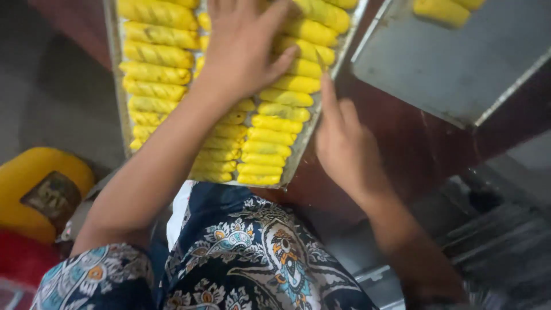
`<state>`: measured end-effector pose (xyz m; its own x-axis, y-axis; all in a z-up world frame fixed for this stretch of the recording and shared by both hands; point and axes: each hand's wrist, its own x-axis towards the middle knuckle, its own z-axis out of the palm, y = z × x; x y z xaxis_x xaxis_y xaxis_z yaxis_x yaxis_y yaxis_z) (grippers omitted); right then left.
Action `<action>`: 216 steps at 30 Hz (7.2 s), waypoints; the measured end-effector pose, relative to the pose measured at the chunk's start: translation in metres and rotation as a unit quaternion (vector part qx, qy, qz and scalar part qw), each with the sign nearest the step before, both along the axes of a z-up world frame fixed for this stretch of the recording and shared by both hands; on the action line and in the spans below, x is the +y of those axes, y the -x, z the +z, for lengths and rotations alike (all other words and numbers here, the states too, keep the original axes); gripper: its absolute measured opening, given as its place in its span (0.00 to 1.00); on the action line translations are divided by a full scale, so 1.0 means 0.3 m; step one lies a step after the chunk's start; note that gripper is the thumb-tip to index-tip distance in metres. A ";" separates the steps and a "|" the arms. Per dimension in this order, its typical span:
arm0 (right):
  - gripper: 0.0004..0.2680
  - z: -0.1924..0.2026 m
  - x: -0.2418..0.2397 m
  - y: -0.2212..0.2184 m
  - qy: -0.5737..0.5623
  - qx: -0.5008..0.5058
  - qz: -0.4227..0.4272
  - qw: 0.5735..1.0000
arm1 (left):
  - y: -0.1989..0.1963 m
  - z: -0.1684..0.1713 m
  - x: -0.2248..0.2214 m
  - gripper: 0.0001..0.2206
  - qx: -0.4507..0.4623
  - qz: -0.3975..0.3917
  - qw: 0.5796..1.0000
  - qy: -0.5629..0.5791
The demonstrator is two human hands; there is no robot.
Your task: Scoring the tops of yellow dough rolls on baking trays using a small utility knife.
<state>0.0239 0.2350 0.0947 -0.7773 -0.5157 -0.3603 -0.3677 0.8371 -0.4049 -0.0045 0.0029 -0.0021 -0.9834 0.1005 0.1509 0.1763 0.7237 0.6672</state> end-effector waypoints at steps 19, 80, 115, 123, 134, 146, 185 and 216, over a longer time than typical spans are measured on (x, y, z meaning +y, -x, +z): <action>0.27 -0.088 -0.104 0.030 0.060 0.046 0.044 0.996 | -0.041 0.014 -0.046 0.17 0.000 0.030 0.996 0.078; 0.25 -0.076 0.047 -0.228 0.030 0.010 -0.009 0.999 | -0.260 0.078 0.029 0.15 0.003 -0.010 1.000 0.017; 0.26 -0.030 0.030 -0.312 -0.025 -0.038 0.031 0.998 | -0.345 0.050 -0.046 0.16 -0.008 0.020 1.000 0.016; 0.27 -0.097 -0.060 -0.276 0.020 0.011 0.058 0.998 | -0.340 0.022 -0.026 0.20 0.015 0.043 0.999 0.022; 0.25 -0.003 0.122 -0.432 0.017 0.002 -0.018 1.000 | -0.422 0.063 0.003 0.19 0.011 0.029 0.999 0.023; 0.28 -0.045 0.128 -0.478 -0.025 -0.058 0.003 0.998 | -0.462 0.050 0.062 0.18 -0.010 0.011 1.000 0.019; 0.26 0.001 0.046 -0.520 0.008 -0.047 0.041 0.998 | -0.525 0.043 -0.008 0.20 0.008 0.085 0.996 0.019; 0.29 -0.009 0.088 -0.619 -0.075 -0.093 0.012 0.993 | -0.646 0.084 0.045 0.20 -0.023 0.036 0.999 0.003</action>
